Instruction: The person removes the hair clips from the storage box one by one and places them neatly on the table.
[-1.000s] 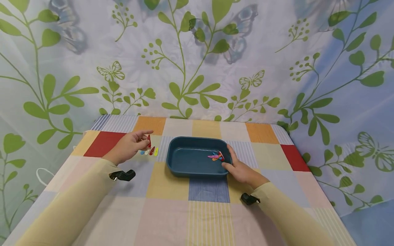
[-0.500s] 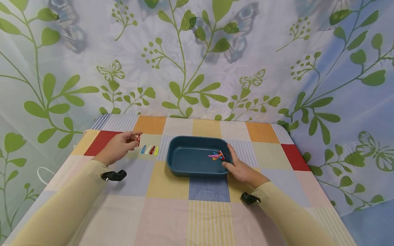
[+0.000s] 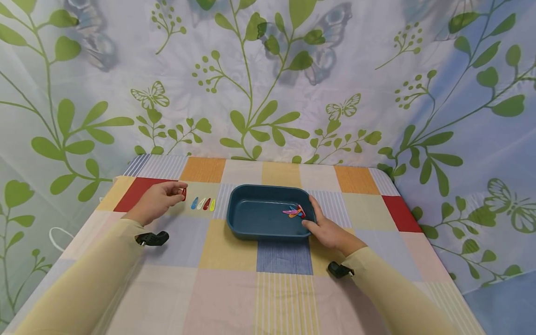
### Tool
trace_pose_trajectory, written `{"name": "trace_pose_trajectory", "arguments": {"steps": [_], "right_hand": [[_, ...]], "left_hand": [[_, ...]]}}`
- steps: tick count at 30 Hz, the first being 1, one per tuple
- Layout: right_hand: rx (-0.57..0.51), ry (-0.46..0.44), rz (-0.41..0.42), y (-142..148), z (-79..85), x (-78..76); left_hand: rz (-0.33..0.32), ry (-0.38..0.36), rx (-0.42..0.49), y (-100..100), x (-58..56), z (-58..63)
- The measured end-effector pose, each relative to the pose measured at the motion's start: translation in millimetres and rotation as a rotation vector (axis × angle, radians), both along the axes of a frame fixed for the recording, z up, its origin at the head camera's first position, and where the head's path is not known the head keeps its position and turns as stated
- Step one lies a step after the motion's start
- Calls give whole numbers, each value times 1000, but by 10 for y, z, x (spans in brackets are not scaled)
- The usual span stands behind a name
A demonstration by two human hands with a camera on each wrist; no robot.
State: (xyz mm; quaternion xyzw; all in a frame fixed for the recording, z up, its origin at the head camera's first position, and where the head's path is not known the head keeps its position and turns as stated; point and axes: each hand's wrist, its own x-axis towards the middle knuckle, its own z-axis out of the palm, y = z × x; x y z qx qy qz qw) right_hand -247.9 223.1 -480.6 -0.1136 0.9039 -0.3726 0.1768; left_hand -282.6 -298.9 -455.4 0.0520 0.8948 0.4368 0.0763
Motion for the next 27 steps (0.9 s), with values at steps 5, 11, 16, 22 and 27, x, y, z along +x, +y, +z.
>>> {"name": "trace_pose_trajectory", "arguments": {"steps": [5,11,16,22,27], "right_hand": [[3,0,0,1,0,-7],[9,-6,-1,3,10,-5],[0,-16,-3,10,16,1],[-11,-24,-5,13,18,10],[-6,-28,-10,15,14,-1]], "left_hand": [[-10,-16,12,-30,-26,-23],[-4,-59,3,-26,-63,-69],[8,-99,-36,5,-78,-77],[12,-121,-76,7,-104,-95],[5,-132,-118,0,-144,-146]]}}
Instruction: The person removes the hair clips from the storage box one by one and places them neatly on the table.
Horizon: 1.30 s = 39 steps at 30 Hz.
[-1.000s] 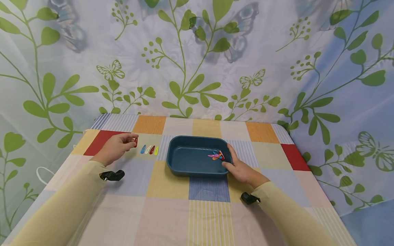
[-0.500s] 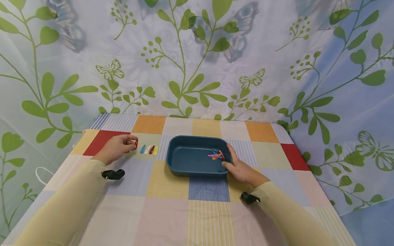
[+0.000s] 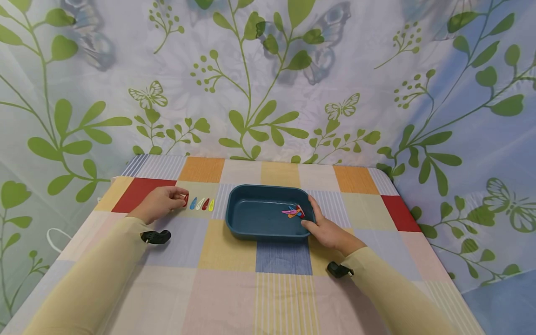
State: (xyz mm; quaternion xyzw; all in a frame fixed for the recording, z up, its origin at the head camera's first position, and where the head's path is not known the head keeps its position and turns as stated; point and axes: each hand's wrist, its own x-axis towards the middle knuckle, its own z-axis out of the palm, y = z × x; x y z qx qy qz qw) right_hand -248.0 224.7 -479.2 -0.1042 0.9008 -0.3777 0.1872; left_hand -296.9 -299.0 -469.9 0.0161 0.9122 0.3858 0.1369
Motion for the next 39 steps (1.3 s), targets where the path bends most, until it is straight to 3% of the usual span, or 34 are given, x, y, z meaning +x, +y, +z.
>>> {"name": "trace_pose_trajectory", "arguments": {"steps": [10,16,27,34,39], "right_hand": [[6,1,4,-9,10,4],[9,6,6,-28,22,10],[3,5,-5,-31,17,13],[8,9,-1,-30,15,7],[12,13,7,-27,11,2]], "left_hand": [[-54,50,-114,-17,-42,-83],[-82,63,-143,24,-53,-83],[-79,37,-160,57,-87,-83],[-81,59,-201,47,-97,-101],[-123,76,-226,52,-112,-103]]}}
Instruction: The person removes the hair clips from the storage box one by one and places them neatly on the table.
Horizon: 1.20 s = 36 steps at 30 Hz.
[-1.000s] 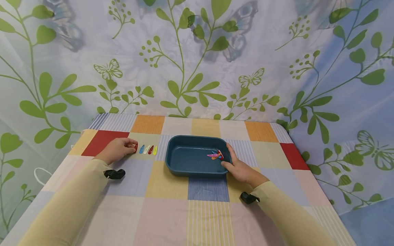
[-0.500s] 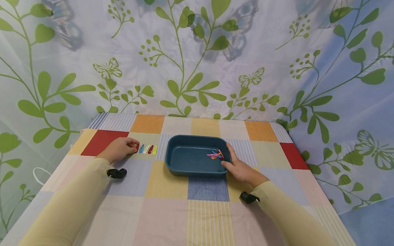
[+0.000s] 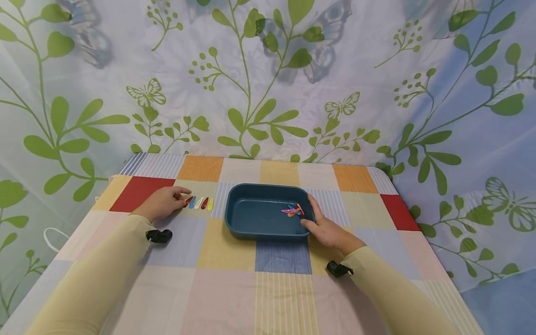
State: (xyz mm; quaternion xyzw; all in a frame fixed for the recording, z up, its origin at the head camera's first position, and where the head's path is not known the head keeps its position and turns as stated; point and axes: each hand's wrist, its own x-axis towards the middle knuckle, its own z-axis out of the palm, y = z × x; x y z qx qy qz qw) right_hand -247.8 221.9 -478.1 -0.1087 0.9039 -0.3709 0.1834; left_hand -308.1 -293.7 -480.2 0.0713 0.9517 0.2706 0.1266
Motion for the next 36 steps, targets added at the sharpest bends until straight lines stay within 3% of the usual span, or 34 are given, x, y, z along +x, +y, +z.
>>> {"name": "trace_pose_trajectory", "arguments": {"steps": [3,11,18,36], "right_hand": [[-3,0,0,5,-4,-2],[-5,7,7,14,-22,-22],[-11,3,6,9,-4,-9],[-7,3,8,5,1,2]], "left_hand": [[-32,1,-37,15,-3,7],[-31,17,-105,74,7,-3],[-38,66,-118,104,32,0],[-20,60,-140,119,52,19]]}}
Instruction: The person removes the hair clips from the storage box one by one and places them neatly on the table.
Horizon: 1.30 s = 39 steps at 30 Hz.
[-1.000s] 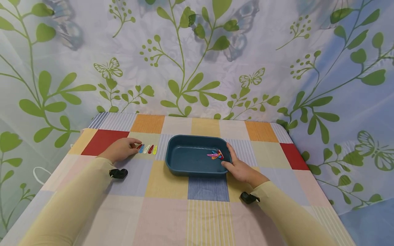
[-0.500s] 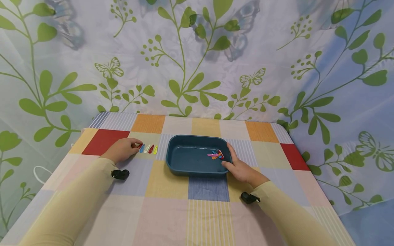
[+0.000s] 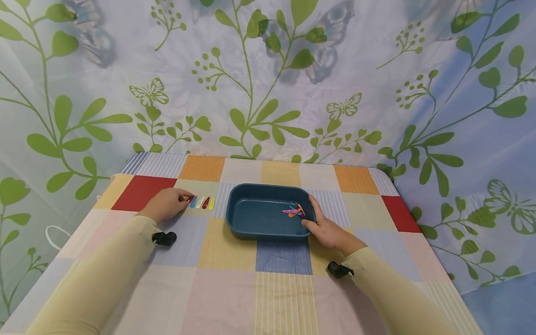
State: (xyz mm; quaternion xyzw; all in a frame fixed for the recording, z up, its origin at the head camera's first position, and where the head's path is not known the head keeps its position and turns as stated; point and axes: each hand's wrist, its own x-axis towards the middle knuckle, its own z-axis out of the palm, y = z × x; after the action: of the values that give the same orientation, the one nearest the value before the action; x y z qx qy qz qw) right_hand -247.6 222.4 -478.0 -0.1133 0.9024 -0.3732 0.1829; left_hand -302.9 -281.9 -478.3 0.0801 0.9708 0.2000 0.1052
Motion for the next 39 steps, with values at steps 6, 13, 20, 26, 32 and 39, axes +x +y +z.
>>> {"name": "trace_pose_trajectory", "arguments": {"steps": [6,13,20,26,32,39], "right_hand": [[1,-5,-4,-3,5,1],[-7,-9,0,4,-6,-8],[-6,-11,-2,-5,6,-5],[-12,-2,6,10,-7,-7],[-3,12,8,20,-25,-15],[-1,20,14,31,-49,-12]], "left_hand": [[42,-16,47,-11,10,-2],[114,-62,135,-51,16,-15],[120,-71,130,-30,24,-6],[97,-82,76,-26,21,-3],[84,-82,62,-20,26,1],[64,-76,48,-2,35,-3]]}}
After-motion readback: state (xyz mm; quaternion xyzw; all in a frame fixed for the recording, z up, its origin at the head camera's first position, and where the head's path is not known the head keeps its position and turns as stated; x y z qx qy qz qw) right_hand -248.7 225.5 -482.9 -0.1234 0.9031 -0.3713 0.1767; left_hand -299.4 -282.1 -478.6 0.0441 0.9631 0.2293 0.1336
